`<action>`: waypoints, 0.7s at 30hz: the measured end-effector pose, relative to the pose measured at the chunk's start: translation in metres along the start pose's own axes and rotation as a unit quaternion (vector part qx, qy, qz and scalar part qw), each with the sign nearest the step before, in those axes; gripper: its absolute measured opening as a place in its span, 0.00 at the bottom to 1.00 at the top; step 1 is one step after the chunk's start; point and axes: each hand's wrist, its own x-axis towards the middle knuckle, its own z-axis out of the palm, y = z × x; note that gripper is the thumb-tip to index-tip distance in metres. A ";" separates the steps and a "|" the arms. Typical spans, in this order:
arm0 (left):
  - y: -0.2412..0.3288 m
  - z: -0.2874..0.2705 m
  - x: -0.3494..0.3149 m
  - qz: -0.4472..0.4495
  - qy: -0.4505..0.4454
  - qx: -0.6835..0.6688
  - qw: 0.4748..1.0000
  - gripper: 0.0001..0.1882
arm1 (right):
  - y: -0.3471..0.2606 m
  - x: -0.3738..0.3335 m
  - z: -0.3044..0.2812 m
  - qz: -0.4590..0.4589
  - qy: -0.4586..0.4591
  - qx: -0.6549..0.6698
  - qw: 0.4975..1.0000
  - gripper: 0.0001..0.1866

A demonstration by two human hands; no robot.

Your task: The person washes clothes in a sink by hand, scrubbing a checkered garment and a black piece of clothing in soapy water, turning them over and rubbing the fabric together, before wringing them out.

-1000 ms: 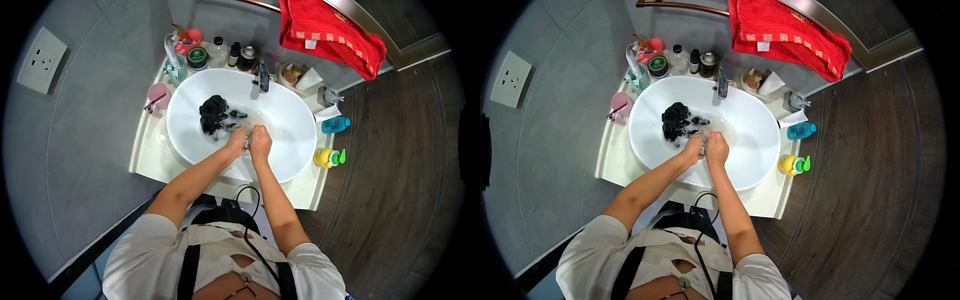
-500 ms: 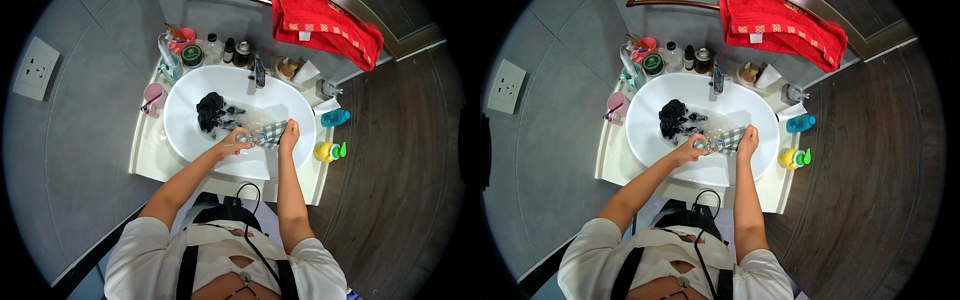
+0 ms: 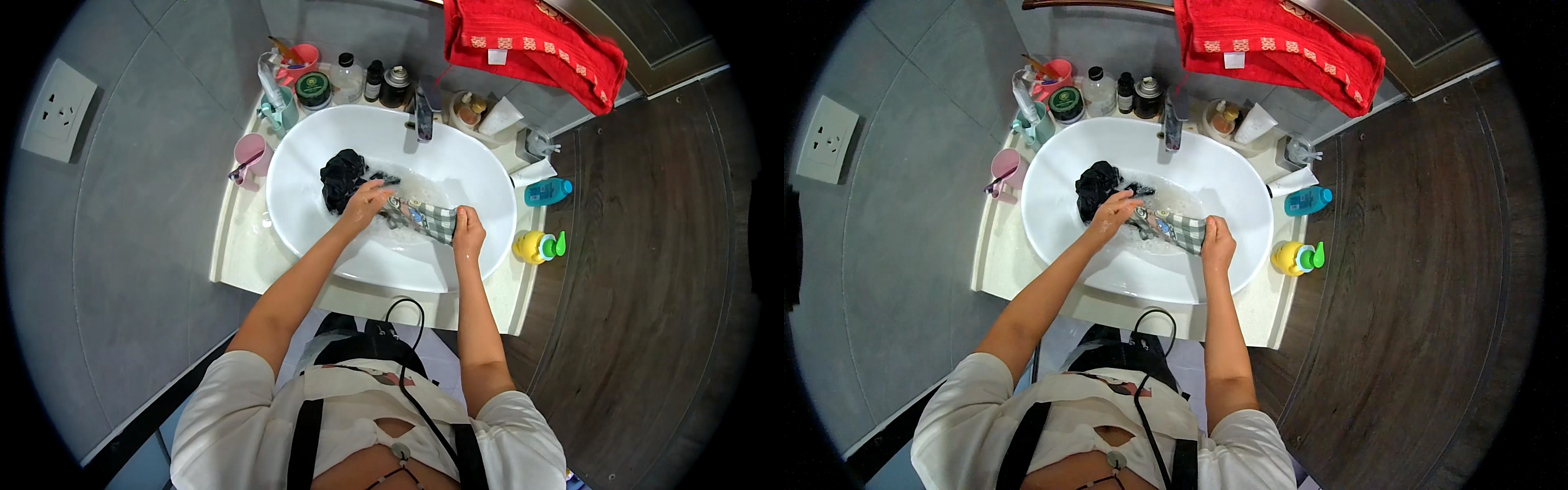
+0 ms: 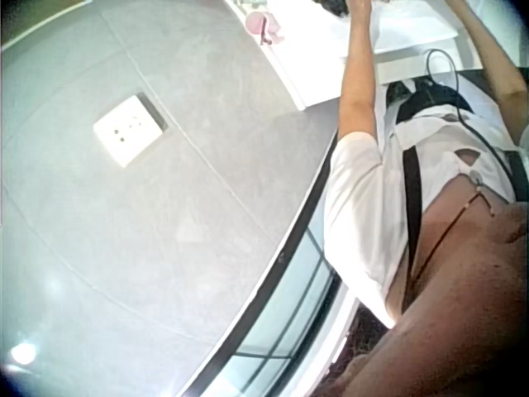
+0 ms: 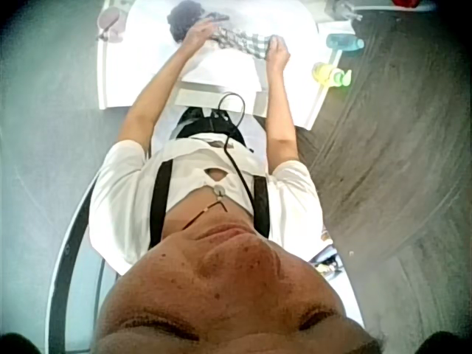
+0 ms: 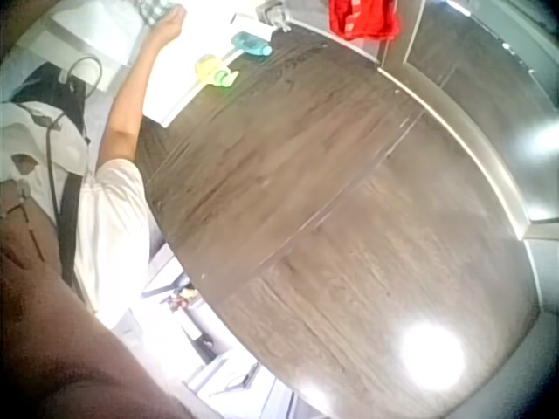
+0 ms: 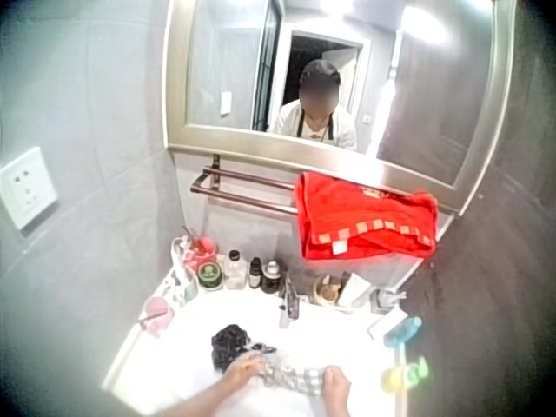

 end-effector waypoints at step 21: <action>-0.046 0.049 -0.003 0.060 -0.065 0.414 0.906 0.09 | 0.052 0.016 0.039 -0.178 -0.150 -0.260 0.937 0.14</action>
